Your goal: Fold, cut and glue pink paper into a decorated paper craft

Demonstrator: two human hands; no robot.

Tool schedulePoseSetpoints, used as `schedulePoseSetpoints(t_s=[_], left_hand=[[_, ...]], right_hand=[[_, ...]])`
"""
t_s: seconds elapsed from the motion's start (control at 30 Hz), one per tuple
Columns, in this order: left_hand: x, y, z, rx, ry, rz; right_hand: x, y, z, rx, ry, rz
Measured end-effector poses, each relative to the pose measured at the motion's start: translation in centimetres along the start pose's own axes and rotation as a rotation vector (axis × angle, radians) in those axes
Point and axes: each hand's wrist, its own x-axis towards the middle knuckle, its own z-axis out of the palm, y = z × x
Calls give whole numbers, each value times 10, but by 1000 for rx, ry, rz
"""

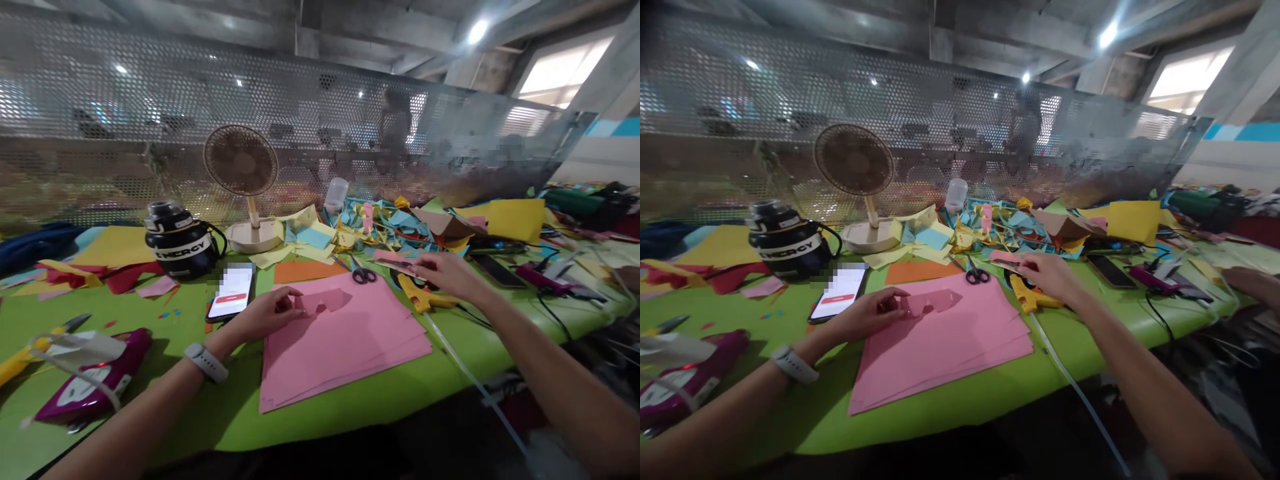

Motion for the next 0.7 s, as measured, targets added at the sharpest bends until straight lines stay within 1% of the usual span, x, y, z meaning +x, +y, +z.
schedulePoseSetpoints(t_s=[0.07,0.17,0.23,0.3,0.37,0.5,0.6,0.7], left_hand=[[-1,-3,1,-30,-2,1],[-1,-7,1,-59,-21,8],[-1,-9,2,-55,-45,18],[-1,-9,2,-36,-60,31],[-1,-9,2,-24,-53,40],[-1,-7,3,-43,-40,27],[0,-2,2,-51,-47,4],[0,3,0,-61,-60,-33]], right_hand=[[-13,19,0,-27,-59,-1],[-36,44,9,-86,-145,-56],[-49,53,17,-185,-172,-30],[-57,55,26,-282,-175,-15],[-60,54,33,-345,-147,-58],[-58,54,44,-408,-33,-159],[-56,60,52,-409,25,-171],[-56,64,55,-360,100,-172]])
